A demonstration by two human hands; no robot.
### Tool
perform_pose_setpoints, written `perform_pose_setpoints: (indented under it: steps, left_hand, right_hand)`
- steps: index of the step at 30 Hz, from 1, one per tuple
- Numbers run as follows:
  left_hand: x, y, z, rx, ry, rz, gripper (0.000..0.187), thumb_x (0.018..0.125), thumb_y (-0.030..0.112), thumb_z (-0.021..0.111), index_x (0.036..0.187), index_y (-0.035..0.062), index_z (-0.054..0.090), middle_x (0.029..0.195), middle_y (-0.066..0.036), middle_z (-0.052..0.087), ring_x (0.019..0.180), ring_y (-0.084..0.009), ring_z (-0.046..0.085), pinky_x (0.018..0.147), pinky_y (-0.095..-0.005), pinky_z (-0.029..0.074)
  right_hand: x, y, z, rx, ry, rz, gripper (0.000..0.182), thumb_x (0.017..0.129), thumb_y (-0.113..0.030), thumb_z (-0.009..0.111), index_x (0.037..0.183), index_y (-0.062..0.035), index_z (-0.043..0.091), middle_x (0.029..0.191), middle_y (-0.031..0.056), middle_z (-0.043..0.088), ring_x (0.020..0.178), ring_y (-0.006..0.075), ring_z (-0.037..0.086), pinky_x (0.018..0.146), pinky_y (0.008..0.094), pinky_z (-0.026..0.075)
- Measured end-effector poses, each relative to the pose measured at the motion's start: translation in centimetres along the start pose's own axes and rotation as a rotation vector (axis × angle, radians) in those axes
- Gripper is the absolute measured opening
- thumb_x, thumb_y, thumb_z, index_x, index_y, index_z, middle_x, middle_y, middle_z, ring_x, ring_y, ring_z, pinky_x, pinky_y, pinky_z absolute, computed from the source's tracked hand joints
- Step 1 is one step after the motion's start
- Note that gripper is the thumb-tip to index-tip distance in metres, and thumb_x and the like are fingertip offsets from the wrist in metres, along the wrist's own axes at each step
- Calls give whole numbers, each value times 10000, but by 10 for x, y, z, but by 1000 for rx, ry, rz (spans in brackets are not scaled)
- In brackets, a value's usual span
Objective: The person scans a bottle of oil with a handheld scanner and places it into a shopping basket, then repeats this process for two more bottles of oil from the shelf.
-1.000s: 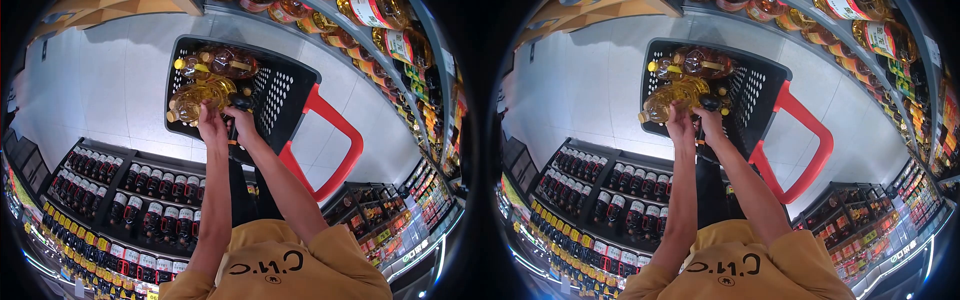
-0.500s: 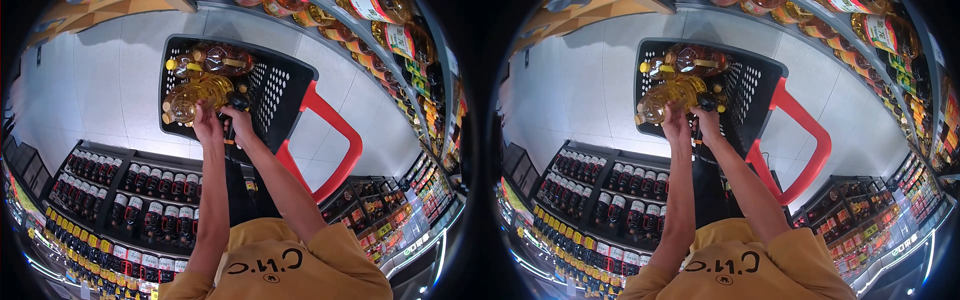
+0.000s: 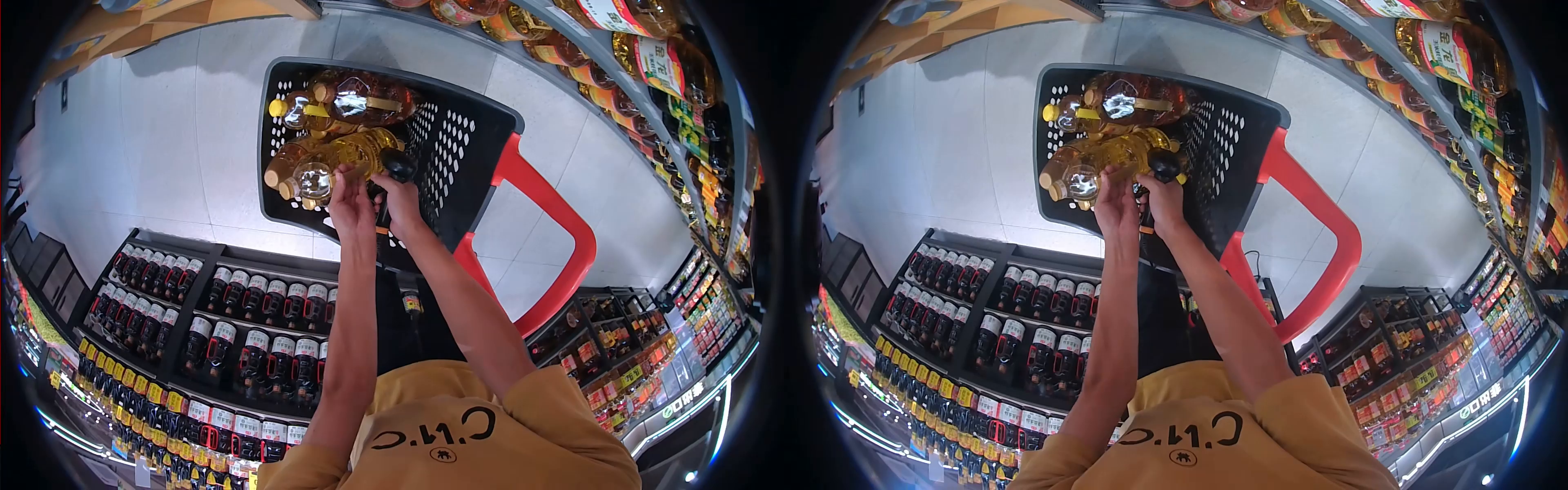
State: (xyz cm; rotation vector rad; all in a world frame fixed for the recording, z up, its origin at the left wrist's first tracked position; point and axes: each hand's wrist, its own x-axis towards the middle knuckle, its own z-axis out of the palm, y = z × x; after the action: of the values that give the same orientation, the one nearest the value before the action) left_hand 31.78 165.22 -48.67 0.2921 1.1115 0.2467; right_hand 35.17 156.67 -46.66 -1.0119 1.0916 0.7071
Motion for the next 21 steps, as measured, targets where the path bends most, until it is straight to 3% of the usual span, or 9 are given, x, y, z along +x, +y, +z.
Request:
perform_pose_setpoints:
  steps: [5, 14, 21]
  left_hand:
    - [-1, -6, 2, -19, 28, -51, 314, 1009, 190, 584, 1231, -31, 570, 1268, -125, 597, 1301, -251, 495, 1156, -389, 361]
    - [4, -14, -3, 64, 16, -143, 294, 1013, 236, 578, 1231, 40, 598, 1257, -36, 619, 1259, -182, 515, 971, -302, 422]
    - [21, -14, -17, 75, -30, -209, 279, 1010, 238, 581, 1205, 39, 600, 1238, -64, 620, 1208, -205, 537, 983, -325, 424]
  right_hand:
    - [2, -1, -3, -21, 10, -16, 147, 861, -112, 716, 911, -109, 577, 749, -12, 574, 527, 91, 535, 455, 277, 430]
    - [9, -6, -11, -54, 24, -16, 173, 873, -120, 711, 929, -111, 547, 767, -16, 571, 526, 83, 531, 455, 269, 428]
    - [13, -7, -10, -83, 29, 9, 158, 874, -128, 712, 937, -106, 568, 787, -13, 585, 540, 80, 533, 465, 264, 439]
